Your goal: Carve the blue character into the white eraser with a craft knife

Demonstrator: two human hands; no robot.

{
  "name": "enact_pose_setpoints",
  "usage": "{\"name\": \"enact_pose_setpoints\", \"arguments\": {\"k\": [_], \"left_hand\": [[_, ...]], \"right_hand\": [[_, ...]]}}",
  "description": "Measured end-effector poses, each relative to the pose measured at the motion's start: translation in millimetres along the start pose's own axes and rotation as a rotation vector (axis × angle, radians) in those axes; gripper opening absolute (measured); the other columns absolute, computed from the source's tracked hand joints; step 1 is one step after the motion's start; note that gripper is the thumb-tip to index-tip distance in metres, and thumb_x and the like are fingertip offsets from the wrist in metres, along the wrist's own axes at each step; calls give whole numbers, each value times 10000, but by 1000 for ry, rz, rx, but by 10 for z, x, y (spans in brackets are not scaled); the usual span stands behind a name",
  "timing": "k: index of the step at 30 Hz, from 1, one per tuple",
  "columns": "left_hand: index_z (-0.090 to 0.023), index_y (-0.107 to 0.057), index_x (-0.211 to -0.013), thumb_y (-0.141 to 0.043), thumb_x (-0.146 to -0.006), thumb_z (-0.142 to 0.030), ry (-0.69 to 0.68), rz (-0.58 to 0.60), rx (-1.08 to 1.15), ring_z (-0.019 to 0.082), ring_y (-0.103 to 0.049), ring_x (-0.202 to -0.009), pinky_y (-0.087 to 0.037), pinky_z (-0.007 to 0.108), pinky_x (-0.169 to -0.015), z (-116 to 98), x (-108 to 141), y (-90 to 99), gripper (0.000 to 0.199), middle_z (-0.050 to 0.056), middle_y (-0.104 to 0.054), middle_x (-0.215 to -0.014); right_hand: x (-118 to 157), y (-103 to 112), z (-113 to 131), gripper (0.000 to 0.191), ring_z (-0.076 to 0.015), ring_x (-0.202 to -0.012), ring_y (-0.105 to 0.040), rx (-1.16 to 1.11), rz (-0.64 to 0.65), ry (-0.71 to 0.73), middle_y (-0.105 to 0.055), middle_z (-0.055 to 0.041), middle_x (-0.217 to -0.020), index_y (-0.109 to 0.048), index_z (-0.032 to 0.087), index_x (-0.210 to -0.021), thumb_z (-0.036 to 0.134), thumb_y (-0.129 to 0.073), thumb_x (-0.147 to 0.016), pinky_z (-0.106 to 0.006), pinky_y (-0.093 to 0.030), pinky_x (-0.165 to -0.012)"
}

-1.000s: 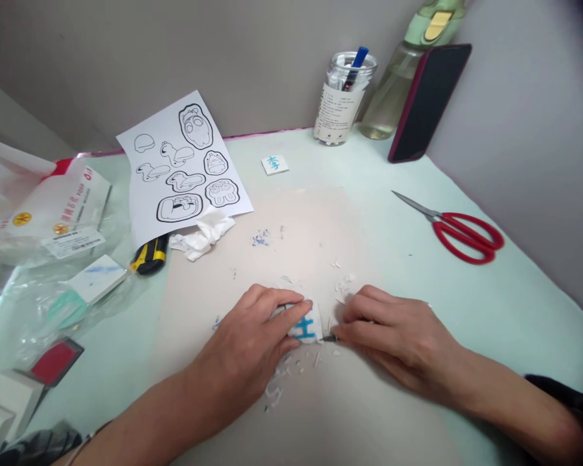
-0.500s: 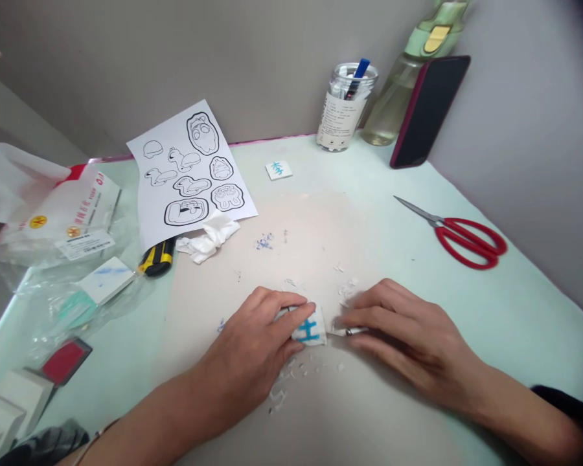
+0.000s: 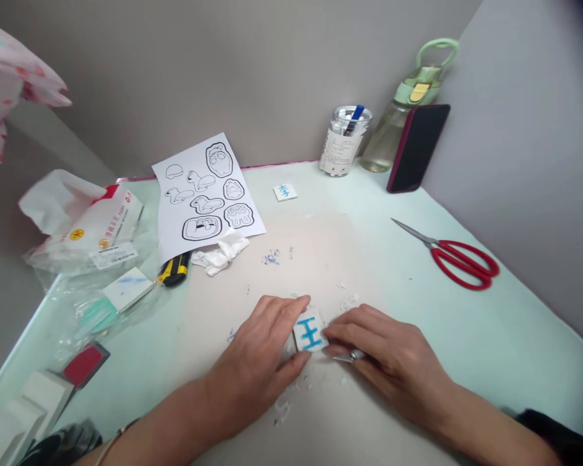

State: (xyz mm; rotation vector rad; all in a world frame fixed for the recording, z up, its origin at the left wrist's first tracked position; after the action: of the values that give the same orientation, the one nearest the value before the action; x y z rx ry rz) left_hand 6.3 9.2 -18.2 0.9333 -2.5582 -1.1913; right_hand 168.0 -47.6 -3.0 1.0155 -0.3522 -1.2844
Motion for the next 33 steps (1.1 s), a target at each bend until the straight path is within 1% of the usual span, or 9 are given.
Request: {"name": "enact_pose_setpoints", "arguments": {"k": [7, 10, 14, 18, 20, 22, 26, 29, 33], "left_hand": [[-187, -312, -1384, -579, -876, -156, -56, -56, -28, 248, -463, -1141, -462, 418, -967, -19, 3, 2, 575, 110, -531, -1239], [-180, -311, -1392, -574, -874, -149, -74, -79, -53, 244, -470, -1154, -456, 414, -989, -40, 25, 6, 582, 114, -527, -1249], [-184, -281, -1426, -560, -872, -127, -78, -68, -11, 232, -479, -1186, -453, 399, -1010, -45, 47, 9, 623, 119, -500, -1286], [-227, -351, -1404, -551, -816, -37, -25, -112, 223, 224, -506, -1175, -451, 422, -1023, 12, 37, 35, 650, 105, -467, -1294], [-240, -423, -1357, -556, -777, -14, 49, -168, 461, 212, -560, -1094, -491, 421, -977, 60, 19, 67, 637, 95, -465, -1257], [-230, -460, -1316, -569, -760, -22, 76, -215, 562, 209, -576, -1075, -529, 401, -929, 51, -1, 129, 604, 91, -474, -1217], [-205, -479, -1280, -598, -771, -70, 71, -273, 628, 213, -583, -1072, -550, 396, -904, -95, -7, 314, 541, 98, -495, -1194], [-217, -502, -1270, -628, -771, -103, 62, -303, 685, 228, -545, -1122, -533, 411, -932, -235, 45, 401, 527, 94, -496, -1202], [-238, -526, -1251, -645, -774, -129, 54, -349, 706, 235, -503, -1159, -512, 423, -955, -390, 162, 385, 504, 86, -482, -1233]], "right_hand": [[19, -58, 28, 258, -163, -818, -600, 57, 17, -22, -656, -53, -905, -640, 216, -966, 49, -466, -873, -248, -450, -662], [10, -60, 46, 280, -158, -808, -593, 29, 45, -58, -641, -40, -882, -622, 215, -896, 12, -442, -824, -246, -444, -659], [-16, -60, 30, 225, -143, -738, -558, -47, 111, -139, -612, -15, -855, -588, 219, -870, 36, -477, -800, -243, -429, -625], [-22, -34, -48, 126, -125, -639, -506, -134, 126, -273, -588, 19, -768, -556, 220, -823, 108, -503, -845, -238, -412, -581], [-22, 4, -82, 93, -123, -613, -497, -177, 112, -329, -573, 28, -714, -556, 216, -798, 158, -517, -860, -231, -406, -554], [-33, 71, -85, 90, -121, -595, -487, -218, 84, -361, -557, 31, -683, -571, 210, -790, 218, -534, -871, -227, -401, -534], [-84, 263, 31, 134, -126, -639, -496, -286, 4, -366, -583, -2, -791, -622, 203, -874, 324, -563, -878, -241, -420, -567], [-110, 337, 188, 221, -133, -656, -497, -347, -5, -359, -565, -1, -768, -632, 205, -940, 403, -544, -895, -249, -424, -586], [-126, 266, 383, 298, -104, -559, -399, -434, 51, -336, -451, 45, -623, -610, 192, -800, 467, -538, -892, -221, -351, -503]]}}
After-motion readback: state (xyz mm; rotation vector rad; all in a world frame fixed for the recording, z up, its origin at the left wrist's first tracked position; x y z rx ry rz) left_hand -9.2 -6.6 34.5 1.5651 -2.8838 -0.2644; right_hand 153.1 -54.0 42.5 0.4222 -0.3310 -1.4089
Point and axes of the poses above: each hand's wrist, its own x-axis away from the middle knuckle, its own y-axis out of the back of the hand, z = x × y, the point moved 5 cm from there along -x, towards the middle knuckle
